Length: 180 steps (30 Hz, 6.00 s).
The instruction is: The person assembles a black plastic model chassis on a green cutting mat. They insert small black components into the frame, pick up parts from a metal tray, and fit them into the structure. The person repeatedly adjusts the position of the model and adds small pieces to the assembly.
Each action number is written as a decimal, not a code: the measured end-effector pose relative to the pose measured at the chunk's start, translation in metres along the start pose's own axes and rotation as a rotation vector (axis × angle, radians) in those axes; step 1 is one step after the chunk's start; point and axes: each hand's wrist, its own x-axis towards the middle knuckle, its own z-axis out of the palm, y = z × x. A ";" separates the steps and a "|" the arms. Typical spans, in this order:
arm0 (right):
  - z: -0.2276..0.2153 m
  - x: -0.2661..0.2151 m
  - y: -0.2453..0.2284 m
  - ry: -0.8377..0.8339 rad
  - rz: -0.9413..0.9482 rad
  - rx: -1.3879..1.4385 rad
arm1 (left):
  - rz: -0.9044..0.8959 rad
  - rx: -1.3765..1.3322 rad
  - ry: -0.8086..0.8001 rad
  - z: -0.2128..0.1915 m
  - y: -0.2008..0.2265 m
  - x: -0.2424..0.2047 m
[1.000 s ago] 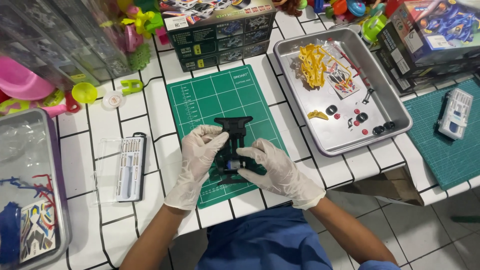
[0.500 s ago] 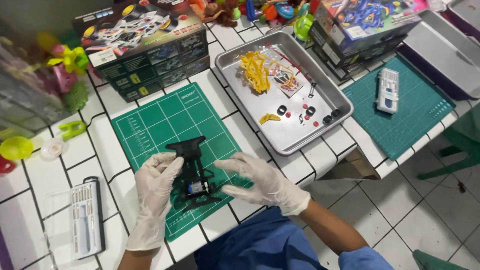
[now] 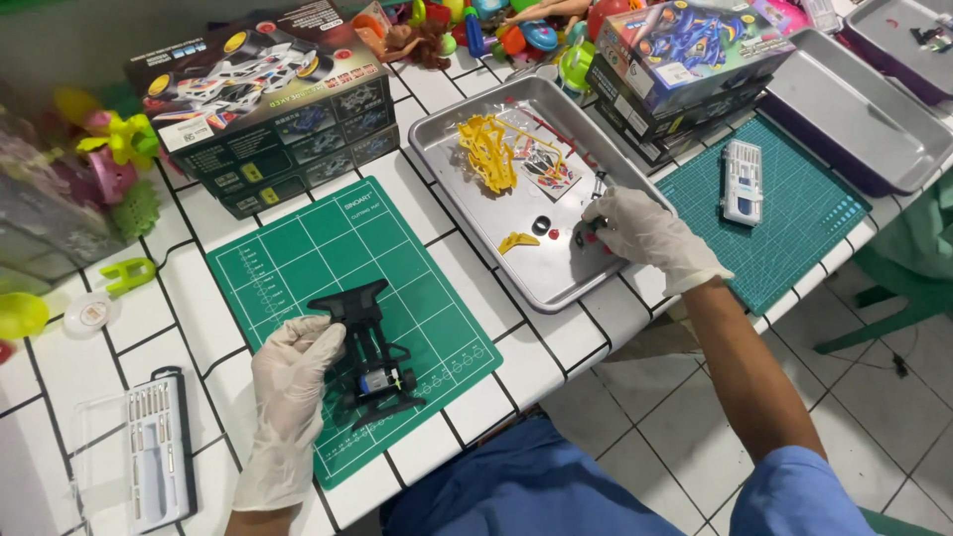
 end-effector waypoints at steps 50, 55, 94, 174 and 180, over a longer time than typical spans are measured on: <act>-0.054 -0.046 0.000 0.481 0.099 0.630 | -0.399 1.467 -0.425 0.019 0.109 0.045; -0.048 -0.054 0.018 0.413 0.075 0.633 | -0.333 1.784 -0.425 0.030 0.133 0.030; 0.005 -0.090 -0.113 1.103 -0.007 0.955 | 0.505 0.568 -0.358 0.159 0.044 -0.042; 0.081 -0.111 -0.277 0.628 -0.432 1.222 | 0.240 -0.022 -0.105 0.056 0.020 -0.133; 0.088 -0.106 -0.268 0.924 -0.545 0.796 | 0.130 -0.020 0.007 0.051 0.009 -0.130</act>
